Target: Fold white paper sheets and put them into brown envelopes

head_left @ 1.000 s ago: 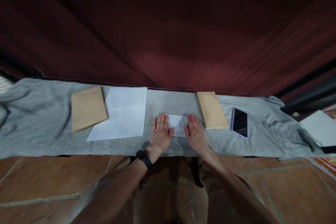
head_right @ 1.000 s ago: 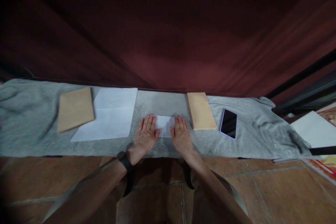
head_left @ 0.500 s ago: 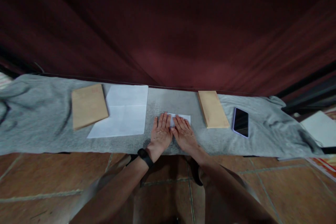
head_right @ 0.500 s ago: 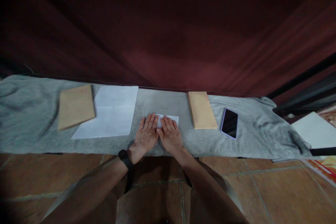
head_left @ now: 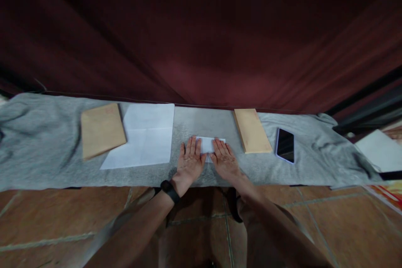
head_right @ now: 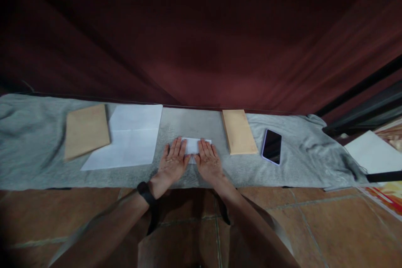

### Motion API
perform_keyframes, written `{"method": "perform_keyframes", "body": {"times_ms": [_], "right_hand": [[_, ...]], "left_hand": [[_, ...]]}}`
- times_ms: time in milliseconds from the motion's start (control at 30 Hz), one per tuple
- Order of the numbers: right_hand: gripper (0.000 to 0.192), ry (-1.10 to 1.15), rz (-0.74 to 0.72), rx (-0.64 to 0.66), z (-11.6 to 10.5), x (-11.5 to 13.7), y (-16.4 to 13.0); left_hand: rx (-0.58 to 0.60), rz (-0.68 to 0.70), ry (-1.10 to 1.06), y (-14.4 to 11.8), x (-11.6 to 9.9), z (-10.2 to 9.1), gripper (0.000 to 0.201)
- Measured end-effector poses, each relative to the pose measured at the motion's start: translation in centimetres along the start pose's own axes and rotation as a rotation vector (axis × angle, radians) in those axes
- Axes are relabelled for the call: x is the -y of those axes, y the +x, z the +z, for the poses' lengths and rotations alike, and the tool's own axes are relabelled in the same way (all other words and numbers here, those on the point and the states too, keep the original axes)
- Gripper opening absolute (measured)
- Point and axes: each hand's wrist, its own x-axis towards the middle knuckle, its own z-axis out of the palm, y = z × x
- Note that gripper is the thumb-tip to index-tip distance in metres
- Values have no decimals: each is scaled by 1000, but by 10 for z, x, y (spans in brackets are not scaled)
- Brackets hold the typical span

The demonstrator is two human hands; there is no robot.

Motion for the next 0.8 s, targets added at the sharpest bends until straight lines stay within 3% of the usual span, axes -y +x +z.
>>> {"method": "perform_keyframes", "body": {"times_ms": [233, 400, 533, 667, 800], "right_hand": [[54, -51, 58, 5, -5, -13, -4], [54, -73, 91, 24, -10, -19, -7], [55, -80, 105, 51, -12, -18, -7], [54, -106, 87, 82, -15, -16, -6], [54, -129, 90, 92, -16, -16, -6]], "left_hand": [[15, 4, -25, 1, 6, -4, 61], [-72, 48, -55, 3, 9, -4, 58], [-161, 162, -129, 3, -4, -1, 57], [-143, 337, -195, 2, -24, 3, 57], [-89, 310, -177, 6, -31, 6, 59]]}}
